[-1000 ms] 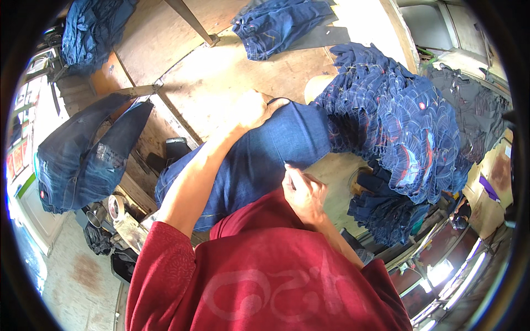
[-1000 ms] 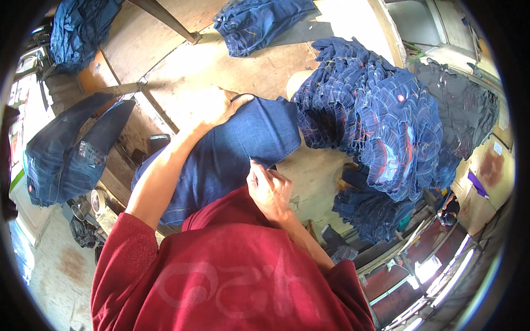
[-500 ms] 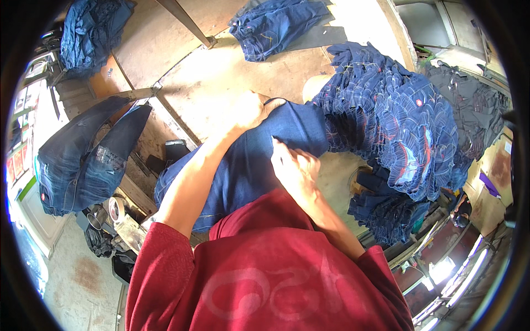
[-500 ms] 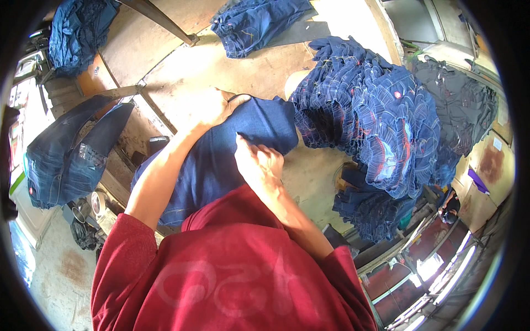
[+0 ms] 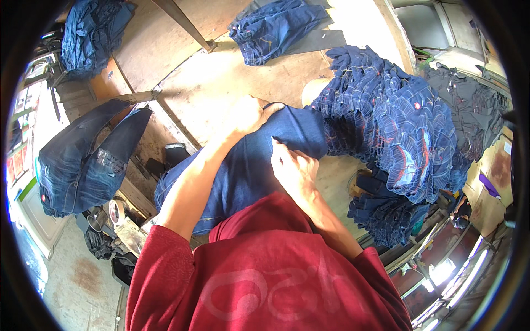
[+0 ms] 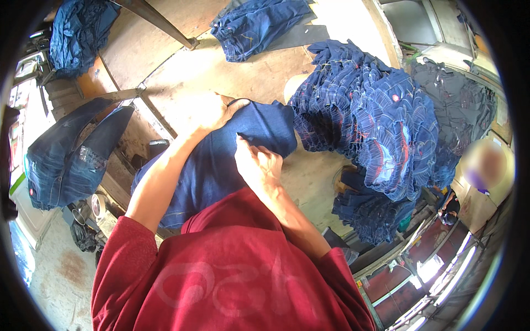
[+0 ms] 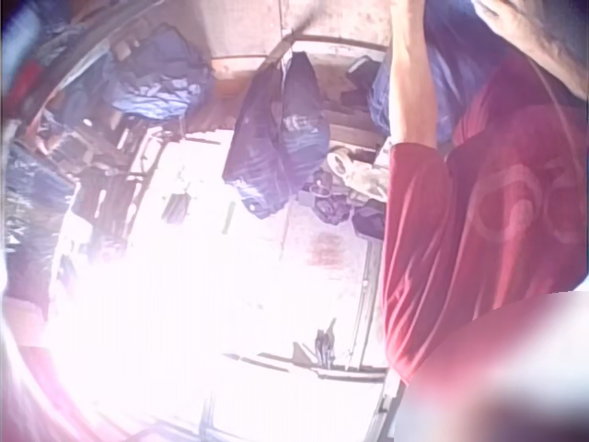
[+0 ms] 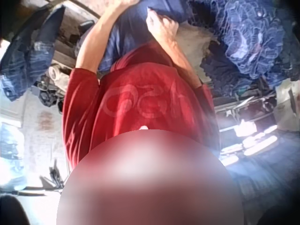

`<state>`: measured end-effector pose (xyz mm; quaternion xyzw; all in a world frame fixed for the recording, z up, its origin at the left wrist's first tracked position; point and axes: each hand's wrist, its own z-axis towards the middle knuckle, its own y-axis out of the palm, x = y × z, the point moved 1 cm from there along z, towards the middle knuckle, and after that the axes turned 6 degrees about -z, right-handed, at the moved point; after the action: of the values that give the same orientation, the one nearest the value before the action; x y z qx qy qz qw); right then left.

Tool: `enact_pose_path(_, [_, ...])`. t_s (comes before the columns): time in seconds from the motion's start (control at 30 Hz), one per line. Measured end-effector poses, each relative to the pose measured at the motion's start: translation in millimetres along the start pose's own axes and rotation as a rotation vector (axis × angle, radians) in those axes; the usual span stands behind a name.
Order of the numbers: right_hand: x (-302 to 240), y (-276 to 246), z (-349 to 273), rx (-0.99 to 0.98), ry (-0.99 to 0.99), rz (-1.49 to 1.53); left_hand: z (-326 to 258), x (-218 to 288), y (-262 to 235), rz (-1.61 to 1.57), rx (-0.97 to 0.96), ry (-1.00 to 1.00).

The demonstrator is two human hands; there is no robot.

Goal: The person repeatedly picks up pairs of jeans from a pile, uses a small tool to pull out loose threads from the seams and pockets, and places the jeans back on the pile. The process is repeated for multiple pairs of jeans throughout the clip.

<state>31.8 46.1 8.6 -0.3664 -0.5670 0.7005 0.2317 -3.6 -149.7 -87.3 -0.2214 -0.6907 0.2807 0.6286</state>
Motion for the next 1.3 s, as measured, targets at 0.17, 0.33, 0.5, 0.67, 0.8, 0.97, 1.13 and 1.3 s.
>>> enact_pose_path(0.17, [2.3, -22.6, -11.4, -0.059, -0.002, 0.044, 0.8, 1.4, -0.6, -0.006, 0.015, 0.017])
enact_pose_path(0.33, [4.2, -10.0, -6.1, -0.056, 0.058, 0.128, -1.7, 1.4, -3.8, -0.026, -0.003, 0.01])
enact_pose_path(0.5, [4.1, -3.2, -0.2, -0.016, 0.006, 0.021, 0.1, 1.6, -1.2, 0.013, -0.014, -0.02])
enact_pose_path(0.67, [7.4, -16.2, -9.6, -0.063, -0.011, 0.045, 0.6, 0.9, -2.4, 0.027, 0.005, 0.029])
enact_pose_path(0.8, [9.2, -6.8, -3.0, 0.04, 0.04, 0.147, 0.6, -1.4, -2.9, 0.098, -0.075, 0.03])
enact_pose_path(0.97, [6.4, -6.2, -2.8, 0.006, -0.014, 0.024, 0.5, -1.6, 1.3, -0.012, 0.003, 0.017])
enact_pose_path(1.13, [4.7, -11.1, -7.1, -0.093, 0.043, 0.023, -1.1, -1.1, 0.3, 0.024, 0.01, 0.033])
enact_pose_path(1.3, [2.2, -6.8, -3.2, -0.092, 0.064, 0.032, -1.3, 1.9, -2.5, -0.036, 0.047, 0.033])
